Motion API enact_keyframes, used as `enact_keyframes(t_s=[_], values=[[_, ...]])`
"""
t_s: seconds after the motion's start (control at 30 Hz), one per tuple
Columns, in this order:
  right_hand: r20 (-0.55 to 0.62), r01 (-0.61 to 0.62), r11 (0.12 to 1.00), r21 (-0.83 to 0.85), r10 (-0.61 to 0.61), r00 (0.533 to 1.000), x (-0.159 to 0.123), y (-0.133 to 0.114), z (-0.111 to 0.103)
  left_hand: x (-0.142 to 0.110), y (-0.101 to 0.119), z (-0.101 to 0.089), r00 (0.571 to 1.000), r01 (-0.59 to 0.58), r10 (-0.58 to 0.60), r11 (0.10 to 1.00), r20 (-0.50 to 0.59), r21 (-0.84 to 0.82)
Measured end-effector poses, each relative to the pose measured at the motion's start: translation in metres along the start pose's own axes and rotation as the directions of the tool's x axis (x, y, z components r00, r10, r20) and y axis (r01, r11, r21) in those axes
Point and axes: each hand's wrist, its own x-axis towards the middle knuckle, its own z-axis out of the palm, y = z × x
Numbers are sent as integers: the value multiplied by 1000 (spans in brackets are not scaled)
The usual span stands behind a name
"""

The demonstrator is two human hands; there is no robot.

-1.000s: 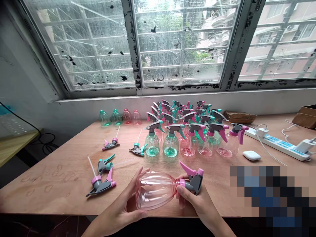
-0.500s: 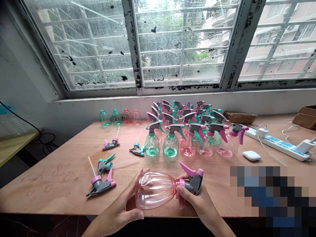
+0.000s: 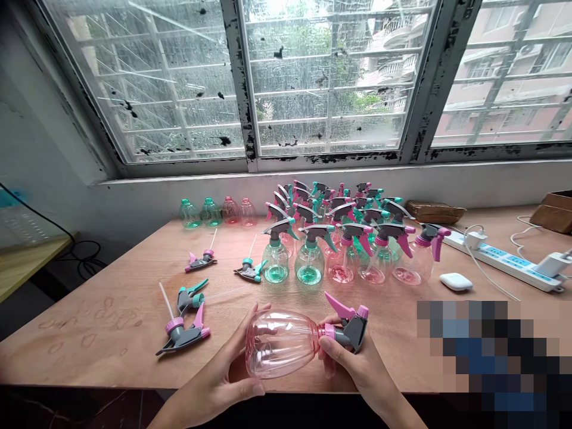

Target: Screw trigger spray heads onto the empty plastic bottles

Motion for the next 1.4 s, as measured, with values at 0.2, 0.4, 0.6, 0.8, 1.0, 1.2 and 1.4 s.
enact_keyframes(t_s=[0.2,0.4,0.6,0.8,1.0,1.2,1.4], values=[[-17,9,1000,24,-9,1000,0,-1,1,1,0,0,1000,-23,22,1000,14,10],[5,17,1000,23,-17,1000,0,-2,2,1,2,3,999,-47,47,998,2,30],[13,13,1000,14,-13,1000,1,-2,1,0,1,1,999,-38,40,997,25,-70],[-4,12,1000,27,-12,1000,0,-1,1,0,2,4,999,-38,37,999,-27,-17],[4,9,1000,14,-9,1000,0,-1,1,1,-1,5,999,-32,32,999,-18,-17],[15,1,1000,0,-1,1000,0,-1,0,0,6,4,998,20,-21,1000,-51,-24],[15,9,1000,7,-9,1000,0,0,0,1,5,7,997,-28,29,1000,-74,4]])
